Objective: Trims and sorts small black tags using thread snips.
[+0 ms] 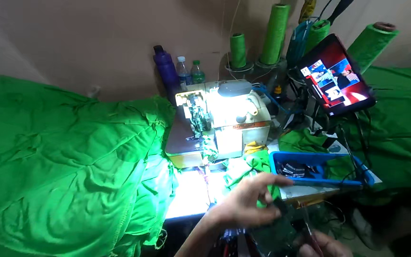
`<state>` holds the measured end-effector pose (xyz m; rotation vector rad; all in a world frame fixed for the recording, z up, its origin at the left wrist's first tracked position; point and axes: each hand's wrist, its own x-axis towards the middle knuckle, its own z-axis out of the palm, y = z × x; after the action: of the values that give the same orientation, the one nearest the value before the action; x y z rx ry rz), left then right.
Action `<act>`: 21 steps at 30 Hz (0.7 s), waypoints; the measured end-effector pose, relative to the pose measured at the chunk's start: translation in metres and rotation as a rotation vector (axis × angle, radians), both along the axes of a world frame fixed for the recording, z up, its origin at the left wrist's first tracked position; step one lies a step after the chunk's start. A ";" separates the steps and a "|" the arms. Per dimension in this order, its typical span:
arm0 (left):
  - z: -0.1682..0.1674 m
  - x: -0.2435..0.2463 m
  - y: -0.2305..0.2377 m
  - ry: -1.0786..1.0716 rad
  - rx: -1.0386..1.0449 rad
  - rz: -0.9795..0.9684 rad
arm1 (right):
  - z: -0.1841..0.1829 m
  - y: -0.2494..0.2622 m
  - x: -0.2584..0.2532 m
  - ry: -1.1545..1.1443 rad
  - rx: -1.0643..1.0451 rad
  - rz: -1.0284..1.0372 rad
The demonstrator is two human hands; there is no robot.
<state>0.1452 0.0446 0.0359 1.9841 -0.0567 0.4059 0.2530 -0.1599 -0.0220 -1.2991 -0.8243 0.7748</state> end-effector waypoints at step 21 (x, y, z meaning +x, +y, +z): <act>-0.031 -0.099 -0.015 -0.164 -0.443 0.155 | 0.049 0.080 -0.023 -0.229 0.231 0.004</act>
<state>0.0464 0.0292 0.0050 1.5205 0.0783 0.6237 0.2300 -0.0800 0.0273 -1.1917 -1.0670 0.5217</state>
